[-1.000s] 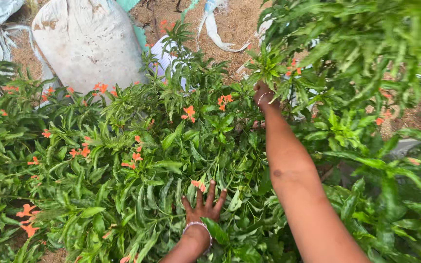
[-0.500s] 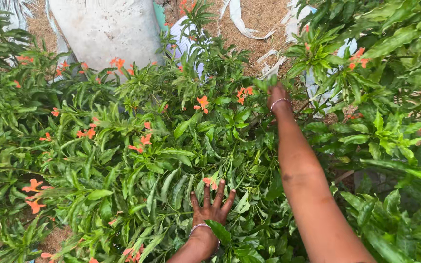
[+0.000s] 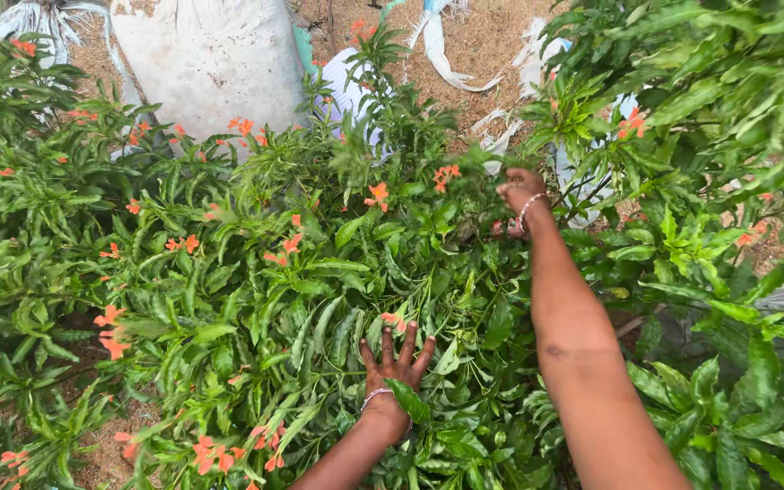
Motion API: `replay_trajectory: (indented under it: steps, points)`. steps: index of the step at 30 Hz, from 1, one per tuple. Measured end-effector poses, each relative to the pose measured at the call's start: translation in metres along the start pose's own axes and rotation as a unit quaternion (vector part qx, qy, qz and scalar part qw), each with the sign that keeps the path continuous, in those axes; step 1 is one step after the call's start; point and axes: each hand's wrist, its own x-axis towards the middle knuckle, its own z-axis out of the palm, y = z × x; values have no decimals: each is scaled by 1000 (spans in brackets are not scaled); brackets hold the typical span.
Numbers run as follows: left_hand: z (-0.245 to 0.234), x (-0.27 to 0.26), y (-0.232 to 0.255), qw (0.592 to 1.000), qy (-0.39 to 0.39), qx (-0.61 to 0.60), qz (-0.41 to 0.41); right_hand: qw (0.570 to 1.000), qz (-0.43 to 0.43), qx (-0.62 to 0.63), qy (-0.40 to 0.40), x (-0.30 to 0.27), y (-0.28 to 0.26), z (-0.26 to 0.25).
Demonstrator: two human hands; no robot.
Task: The person picks small orange flowers from a large green bush by hand, reaching into the foliage to pluck individual blooms.
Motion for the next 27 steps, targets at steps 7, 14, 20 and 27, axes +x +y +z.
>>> replay_trajectory:
  steps: [7,14,20,27]
  points:
    - [4,1,1,999,39,-10,4,974,-221,-53,-21,-17,-70,75]
    - [8,9,6,999,38,-14,11,964,-226,-44,-136,-166,-237,111]
    - [0,10,3,996,62,-55,29,902,-356,-202,-138,-166,-229,133]
    - [-51,0,-30,962,125,-234,60,923,-358,35,-133,-144,-150,108]
